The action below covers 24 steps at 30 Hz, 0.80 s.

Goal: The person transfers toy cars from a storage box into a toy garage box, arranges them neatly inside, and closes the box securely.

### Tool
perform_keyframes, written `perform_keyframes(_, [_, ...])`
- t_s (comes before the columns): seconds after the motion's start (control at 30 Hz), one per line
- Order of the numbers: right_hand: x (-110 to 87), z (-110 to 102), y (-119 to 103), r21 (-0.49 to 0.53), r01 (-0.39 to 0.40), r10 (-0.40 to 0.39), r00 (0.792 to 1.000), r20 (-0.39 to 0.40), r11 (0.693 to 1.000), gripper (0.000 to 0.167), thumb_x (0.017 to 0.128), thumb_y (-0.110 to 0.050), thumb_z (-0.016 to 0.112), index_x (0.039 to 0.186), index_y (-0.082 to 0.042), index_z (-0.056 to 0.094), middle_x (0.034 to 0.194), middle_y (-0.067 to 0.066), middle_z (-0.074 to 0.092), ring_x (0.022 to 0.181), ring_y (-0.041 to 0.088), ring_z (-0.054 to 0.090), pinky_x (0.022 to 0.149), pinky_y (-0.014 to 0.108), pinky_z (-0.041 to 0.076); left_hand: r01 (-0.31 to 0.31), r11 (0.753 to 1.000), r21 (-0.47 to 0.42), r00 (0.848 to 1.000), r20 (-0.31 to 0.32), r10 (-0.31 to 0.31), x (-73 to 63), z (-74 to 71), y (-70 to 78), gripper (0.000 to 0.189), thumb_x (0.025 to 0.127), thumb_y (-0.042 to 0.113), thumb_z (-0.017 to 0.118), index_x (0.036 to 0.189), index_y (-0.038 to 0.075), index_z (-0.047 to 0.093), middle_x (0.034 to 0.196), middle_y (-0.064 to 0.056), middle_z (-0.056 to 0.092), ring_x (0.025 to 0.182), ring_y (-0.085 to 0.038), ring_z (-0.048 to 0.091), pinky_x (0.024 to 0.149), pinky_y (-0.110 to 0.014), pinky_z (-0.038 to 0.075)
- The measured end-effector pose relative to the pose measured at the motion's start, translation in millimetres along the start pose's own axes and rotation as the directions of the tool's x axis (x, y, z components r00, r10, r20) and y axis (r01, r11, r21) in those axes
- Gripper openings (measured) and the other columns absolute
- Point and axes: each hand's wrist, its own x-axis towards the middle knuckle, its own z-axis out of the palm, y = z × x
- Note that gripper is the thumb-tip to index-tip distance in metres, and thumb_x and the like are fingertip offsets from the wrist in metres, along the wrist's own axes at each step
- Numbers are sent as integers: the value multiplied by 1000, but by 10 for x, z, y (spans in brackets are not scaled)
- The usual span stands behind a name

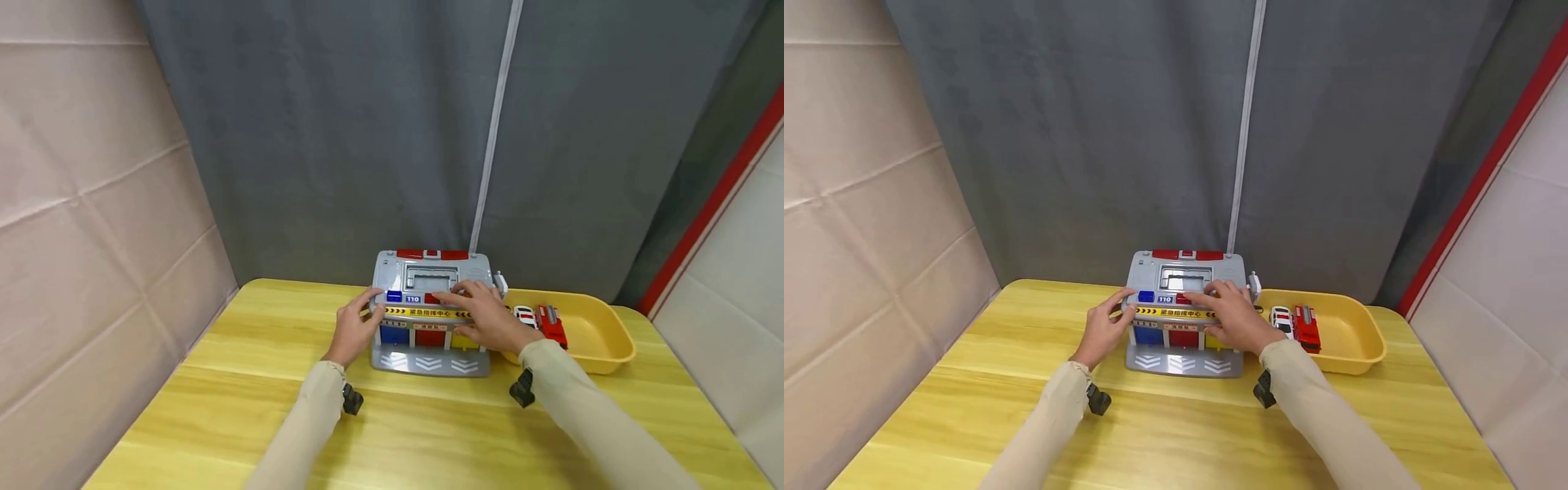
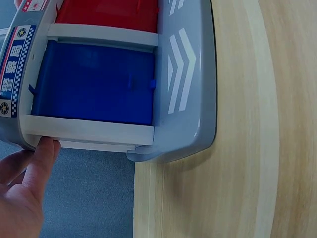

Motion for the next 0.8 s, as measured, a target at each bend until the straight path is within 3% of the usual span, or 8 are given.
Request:
perform_keyframes(0.33, [-4,37,-18,16,-25,25,1000,8,1000,67,84,-14,79,144,-31,55,134,12,55,126,34,46,108,67,35,8,1000,-2,1000,-11,-8,-40,-1,-17,32,98,26,63,128,17,67,151,-15,53,128,-35,62,98,-47,58])
perform_keyframes(0.53, [-37,-6,-1,18,-60,60,998,-7,998,68,83,-15,80,144,-33,55,135,11,54,128,33,44,113,67,31,-21,1000,-11,1000,7,21,10,40,13,34,98,28,62,130,17,65,153,-15,50,128,-35,61,99,-45,59])
perform_keyframes(0.8, [-23,15,-7,17,-48,48,999,-11,999,67,84,-14,80,144,-32,55,135,12,54,127,35,45,112,68,31,-9,1000,-6,1000,5,9,7,21,8,33,98,27,62,130,18,66,153,-15,50,128,-36,62,98,-45,59])
